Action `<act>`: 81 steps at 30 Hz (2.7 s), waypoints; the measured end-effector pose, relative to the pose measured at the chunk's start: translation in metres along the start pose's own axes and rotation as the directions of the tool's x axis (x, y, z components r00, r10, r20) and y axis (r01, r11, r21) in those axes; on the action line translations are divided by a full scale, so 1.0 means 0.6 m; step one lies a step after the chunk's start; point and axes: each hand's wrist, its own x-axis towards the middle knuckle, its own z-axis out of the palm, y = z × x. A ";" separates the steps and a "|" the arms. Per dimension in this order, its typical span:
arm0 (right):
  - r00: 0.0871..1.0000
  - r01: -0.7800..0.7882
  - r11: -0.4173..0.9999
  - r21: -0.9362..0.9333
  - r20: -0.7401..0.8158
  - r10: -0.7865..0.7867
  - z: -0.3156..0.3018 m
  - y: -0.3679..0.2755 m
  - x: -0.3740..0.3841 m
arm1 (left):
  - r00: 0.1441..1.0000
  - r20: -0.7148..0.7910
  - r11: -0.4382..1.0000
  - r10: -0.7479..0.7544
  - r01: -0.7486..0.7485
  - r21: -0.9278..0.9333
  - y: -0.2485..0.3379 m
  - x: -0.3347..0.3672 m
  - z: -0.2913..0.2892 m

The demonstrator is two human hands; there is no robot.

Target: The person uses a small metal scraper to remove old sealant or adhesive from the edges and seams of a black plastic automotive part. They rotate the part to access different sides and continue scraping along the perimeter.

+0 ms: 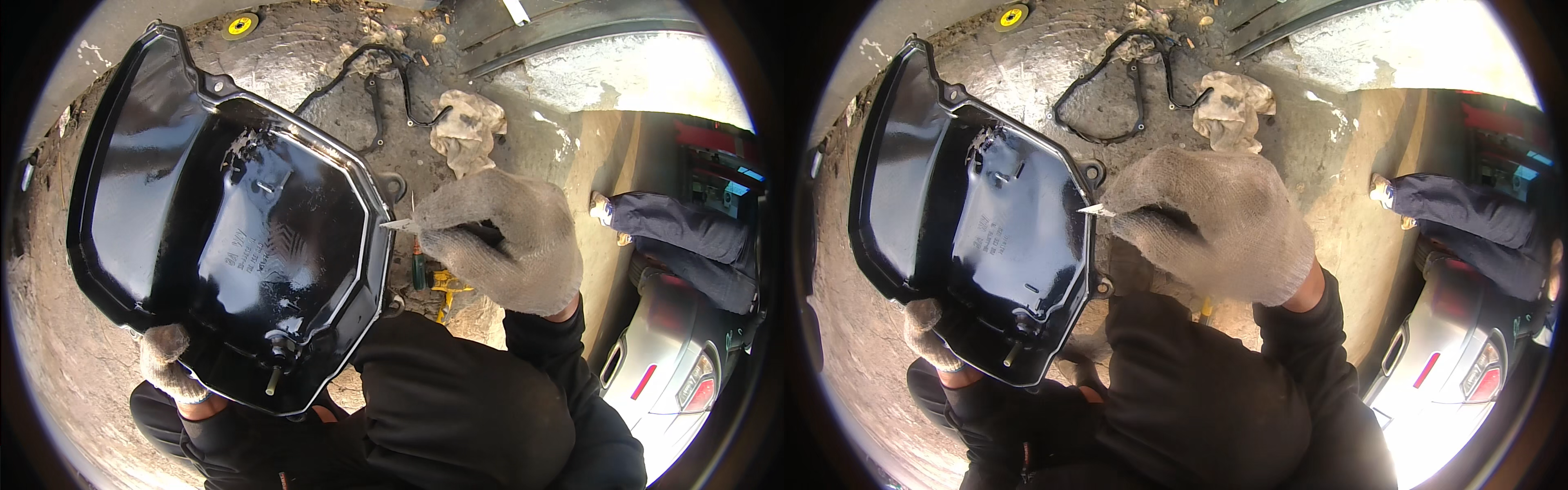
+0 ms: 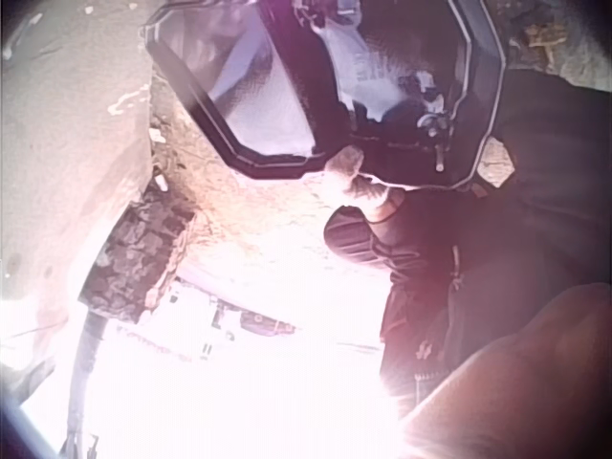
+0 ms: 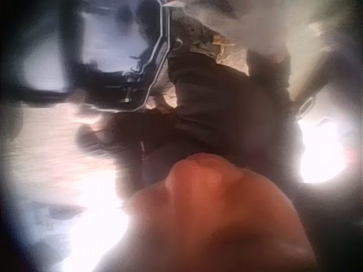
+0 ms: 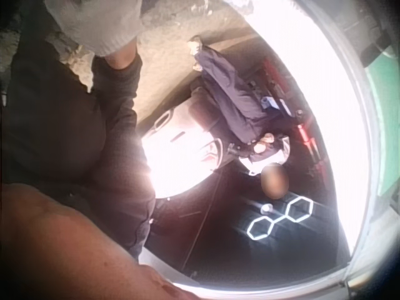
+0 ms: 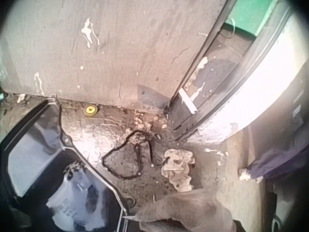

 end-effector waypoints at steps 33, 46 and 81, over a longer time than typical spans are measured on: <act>0.987 -0.161 0.970 -0.183 -0.019 0.160 0.004 -0.019 0.001 | 0.703 0.360 0.094 0.613 -0.517 0.851 0.014 -0.018 0.009; 0.984 -0.091 0.979 -0.180 0.136 0.117 0.009 -0.004 -0.008 | 0.633 0.424 0.122 0.648 -0.635 0.763 -0.009 0.012 -0.047; 0.997 -0.071 0.991 -0.117 0.002 0.072 0.031 0.014 -0.030 | 0.910 0.131 0.583 0.394 -0.358 0.729 -0.072 0.123 0.023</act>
